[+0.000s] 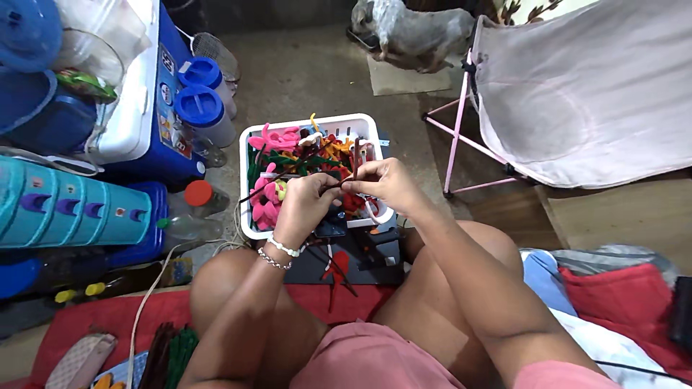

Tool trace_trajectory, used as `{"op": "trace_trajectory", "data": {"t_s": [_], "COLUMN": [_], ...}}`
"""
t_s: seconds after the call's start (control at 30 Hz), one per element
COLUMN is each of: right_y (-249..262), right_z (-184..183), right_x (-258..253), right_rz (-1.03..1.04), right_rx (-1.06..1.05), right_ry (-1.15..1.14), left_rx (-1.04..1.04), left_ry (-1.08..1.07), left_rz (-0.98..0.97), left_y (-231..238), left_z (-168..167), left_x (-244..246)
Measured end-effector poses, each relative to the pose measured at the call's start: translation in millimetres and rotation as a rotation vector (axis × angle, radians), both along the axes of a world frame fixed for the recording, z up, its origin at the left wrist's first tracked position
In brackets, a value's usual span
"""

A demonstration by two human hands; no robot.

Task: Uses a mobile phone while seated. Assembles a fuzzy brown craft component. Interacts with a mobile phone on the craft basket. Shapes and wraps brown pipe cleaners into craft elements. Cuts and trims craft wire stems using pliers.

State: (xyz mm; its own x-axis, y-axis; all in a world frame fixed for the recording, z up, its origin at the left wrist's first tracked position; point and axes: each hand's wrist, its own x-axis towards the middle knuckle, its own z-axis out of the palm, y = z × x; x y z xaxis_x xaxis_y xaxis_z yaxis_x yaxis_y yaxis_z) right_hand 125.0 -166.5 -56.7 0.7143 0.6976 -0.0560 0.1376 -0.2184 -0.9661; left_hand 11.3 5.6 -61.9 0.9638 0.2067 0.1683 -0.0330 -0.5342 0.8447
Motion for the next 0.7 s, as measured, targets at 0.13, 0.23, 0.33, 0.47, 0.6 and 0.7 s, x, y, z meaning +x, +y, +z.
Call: {"op": "trace_trajectory", "data": {"t_s": [0.13, 0.23, 0.33, 0.47, 0.6, 0.7], "right_y": [1.5, 1.1, 1.0, -1.3, -5.3, -7.0], "right_z": [1.6, 1.6, 3.1, 3.9, 1.6, 4.2], "right_x": [-1.9, -1.6, -0.5, 1.6, 3.5, 2.3], "right_rz": [-0.006, 0.001, -0.032, -0.067, -0.056, -0.053], "right_rx": [-0.056, -0.1, -0.154, -0.155, -0.09, -0.072], "right_ry": [-0.029, -0.032, -0.066, -0.119, -0.088, -0.195], "left_rx": [0.097, 0.104, 0.118, -0.001, -0.196, -0.32], "left_ry": [-0.032, -0.012, -0.002, 0.018, 0.023, 0.055], "left_rz": [0.03, 0.041, 0.032, -0.013, -0.055, -0.065], "left_y": [-1.5, -3.3, -1.3, 1.7, -0.1, -2.1], "left_z": [0.3, -0.9, -2.9, 2.8, 1.8, -1.3], "left_x": [-2.5, -2.3, 1.5, 4.7, 6.5, 7.5]}}
